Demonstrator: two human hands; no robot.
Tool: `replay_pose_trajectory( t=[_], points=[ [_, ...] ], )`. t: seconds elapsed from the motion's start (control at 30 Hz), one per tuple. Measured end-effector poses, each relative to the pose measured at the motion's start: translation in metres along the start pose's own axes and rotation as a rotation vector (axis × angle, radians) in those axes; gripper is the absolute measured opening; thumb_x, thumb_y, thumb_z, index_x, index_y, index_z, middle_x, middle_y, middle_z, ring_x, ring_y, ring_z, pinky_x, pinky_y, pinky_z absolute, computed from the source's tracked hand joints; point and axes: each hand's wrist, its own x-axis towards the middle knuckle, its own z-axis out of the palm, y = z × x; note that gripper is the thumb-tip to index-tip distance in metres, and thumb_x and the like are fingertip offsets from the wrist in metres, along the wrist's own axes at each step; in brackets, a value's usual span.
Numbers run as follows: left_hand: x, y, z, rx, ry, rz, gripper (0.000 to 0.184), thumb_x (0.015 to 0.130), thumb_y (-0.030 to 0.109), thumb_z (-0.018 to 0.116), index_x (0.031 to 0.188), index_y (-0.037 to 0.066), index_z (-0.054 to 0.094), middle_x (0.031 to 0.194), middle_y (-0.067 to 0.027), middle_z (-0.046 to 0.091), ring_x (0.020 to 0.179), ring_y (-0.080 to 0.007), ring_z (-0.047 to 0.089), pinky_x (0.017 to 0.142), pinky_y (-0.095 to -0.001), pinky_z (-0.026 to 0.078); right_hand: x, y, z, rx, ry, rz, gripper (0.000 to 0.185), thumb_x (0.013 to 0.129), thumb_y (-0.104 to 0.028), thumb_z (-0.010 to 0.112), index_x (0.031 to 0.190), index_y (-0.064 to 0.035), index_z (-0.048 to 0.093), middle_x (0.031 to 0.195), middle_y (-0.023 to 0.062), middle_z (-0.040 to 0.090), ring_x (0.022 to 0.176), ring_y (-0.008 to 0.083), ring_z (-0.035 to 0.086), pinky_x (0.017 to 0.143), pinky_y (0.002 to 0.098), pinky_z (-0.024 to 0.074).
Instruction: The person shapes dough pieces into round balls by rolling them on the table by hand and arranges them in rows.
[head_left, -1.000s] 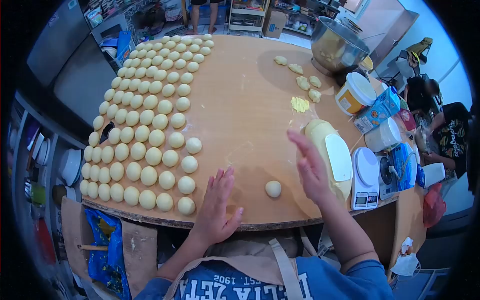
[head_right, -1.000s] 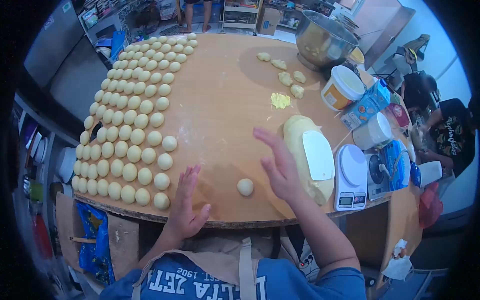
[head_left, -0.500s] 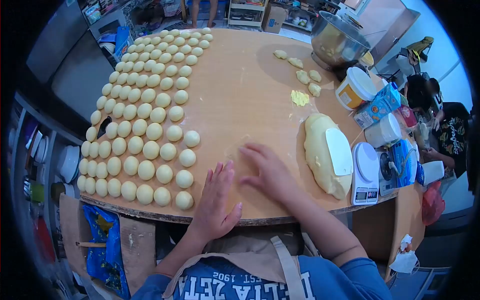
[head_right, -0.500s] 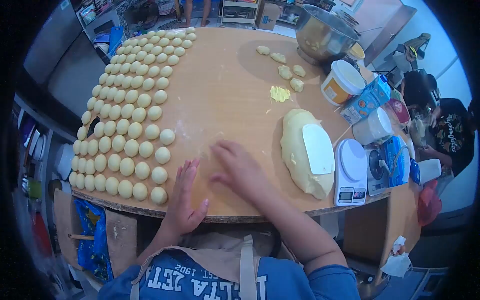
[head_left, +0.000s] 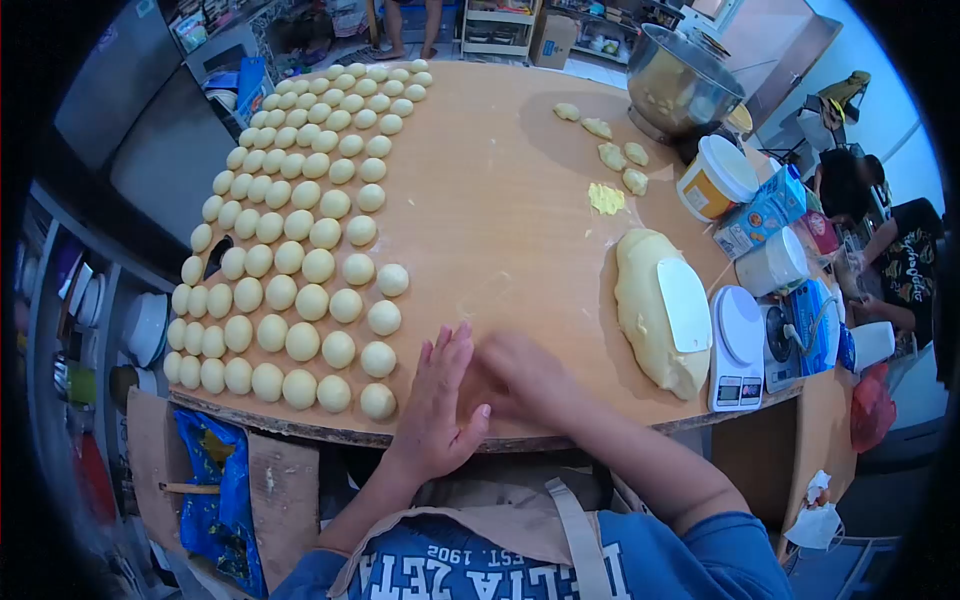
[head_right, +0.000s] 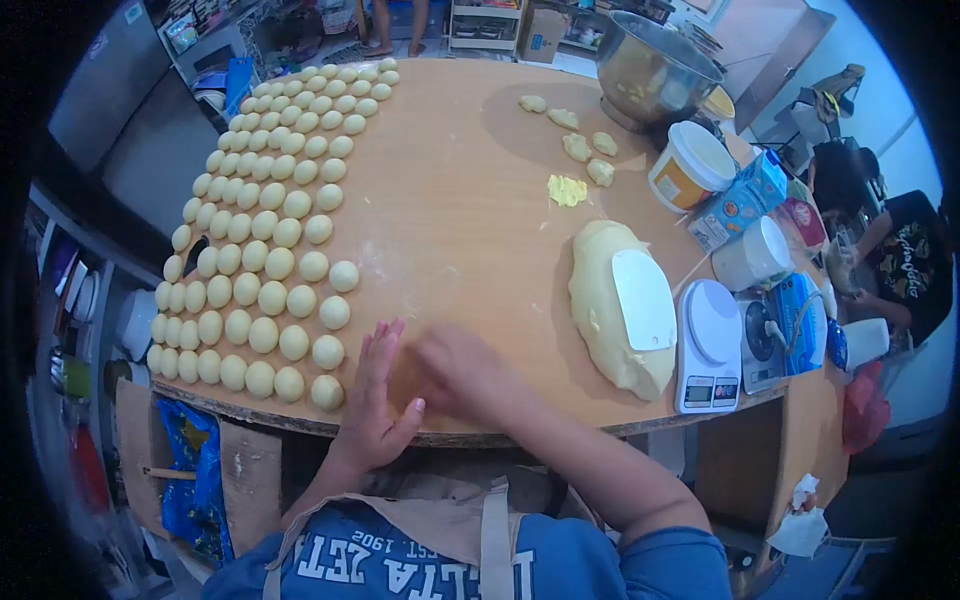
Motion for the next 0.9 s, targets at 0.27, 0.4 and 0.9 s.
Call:
replay_pose_trajectory(
  t=[0.27,0.4,0.9],
  points=[
    [0.002,0.002,-0.001,0.021,-0.047,0.006,0.077,0.083,0.013,0.055,0.148,0.002,0.016,0.152,-0.0239,0.026,0.144,-0.0395,0.018,0.116,-0.0521,0.008,-0.013,0.044,-0.036,-0.136,0.069,0.082,0.026,0.077,-0.020,0.074,0.087,-0.0044,0.055,0.083,0.0121,0.057,0.082,0.0323,0.057,0.072,0.0390,0.0473],
    [0.000,0.001,-0.001,0.029,-0.009,0.010,0.077,0.082,0.012,0.055,0.148,0.002,0.016,0.153,-0.0237,0.024,0.144,-0.0397,0.018,0.116,-0.0520,0.008,0.000,0.002,-0.009,0.009,-0.036,0.018,0.023,0.079,-0.019,0.072,0.083,-0.0047,0.054,0.081,0.0131,0.055,0.083,0.0343,0.056,0.071,0.0418,0.0463],
    [0.000,0.000,0.000,0.019,0.002,0.011,0.077,0.081,0.011,0.056,0.148,0.002,0.018,0.152,-0.0233,0.026,0.143,-0.0393,0.019,0.116,-0.0521,0.009,-0.040,0.017,-0.014,0.034,0.022,-0.016,0.023,0.076,-0.020,0.076,0.080,-0.0057,0.058,0.078,0.0121,0.057,0.079,0.0315,0.058,0.070,0.0401,0.0473]
  ],
)
